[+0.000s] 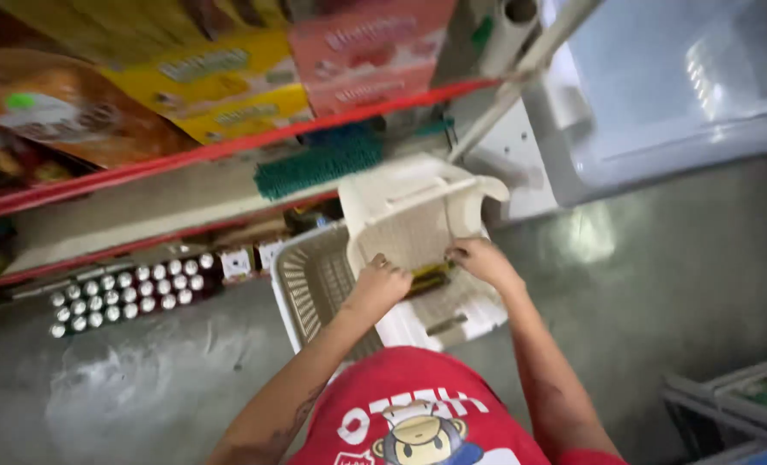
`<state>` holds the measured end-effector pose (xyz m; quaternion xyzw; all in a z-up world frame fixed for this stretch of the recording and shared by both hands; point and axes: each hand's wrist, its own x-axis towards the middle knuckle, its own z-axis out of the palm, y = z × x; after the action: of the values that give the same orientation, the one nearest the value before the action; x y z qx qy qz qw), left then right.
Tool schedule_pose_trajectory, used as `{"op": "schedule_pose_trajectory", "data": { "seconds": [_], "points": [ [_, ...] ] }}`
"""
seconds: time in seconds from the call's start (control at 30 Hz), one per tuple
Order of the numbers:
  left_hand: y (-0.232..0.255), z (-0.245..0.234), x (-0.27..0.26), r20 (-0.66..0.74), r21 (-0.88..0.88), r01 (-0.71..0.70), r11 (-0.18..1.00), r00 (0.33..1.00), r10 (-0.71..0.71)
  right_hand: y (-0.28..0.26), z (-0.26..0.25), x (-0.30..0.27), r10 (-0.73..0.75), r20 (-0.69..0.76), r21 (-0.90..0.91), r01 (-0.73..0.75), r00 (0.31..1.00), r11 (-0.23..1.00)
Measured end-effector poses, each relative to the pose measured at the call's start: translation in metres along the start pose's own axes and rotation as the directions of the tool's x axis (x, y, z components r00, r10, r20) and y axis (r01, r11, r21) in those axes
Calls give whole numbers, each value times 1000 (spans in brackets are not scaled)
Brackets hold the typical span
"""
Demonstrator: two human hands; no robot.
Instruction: The person is restocking and organizing snack and beverage packets on grocery store shelves.
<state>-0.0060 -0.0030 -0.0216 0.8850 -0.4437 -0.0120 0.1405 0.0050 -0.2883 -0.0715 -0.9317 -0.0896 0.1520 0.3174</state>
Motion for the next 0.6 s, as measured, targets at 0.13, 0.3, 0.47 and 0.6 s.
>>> {"op": "schedule_pose_trajectory", "data": {
  "seconds": [0.13, 0.3, 0.47, 0.6],
  "points": [
    [17, 75, -22, 336, 143, 64, 988, 936, -109, 68, 104, 9, 136, 68, -54, -132, 988, 990],
    [32, 91, -32, 428, 213, 103, 972, 884, -188, 87, 188, 5, -76, -44, -321, 58, 996, 945],
    [29, 110, -35, 335, 159, 200, 967, 910, -243, 52, 165, 6, 64, 80, -372, -30, 995, 928],
    [19, 132, -32, 522, 37, 263, 964, 818, -243, 107, 211, 36, 184, 170, -396, -104, 968, 912]
  ]
}}
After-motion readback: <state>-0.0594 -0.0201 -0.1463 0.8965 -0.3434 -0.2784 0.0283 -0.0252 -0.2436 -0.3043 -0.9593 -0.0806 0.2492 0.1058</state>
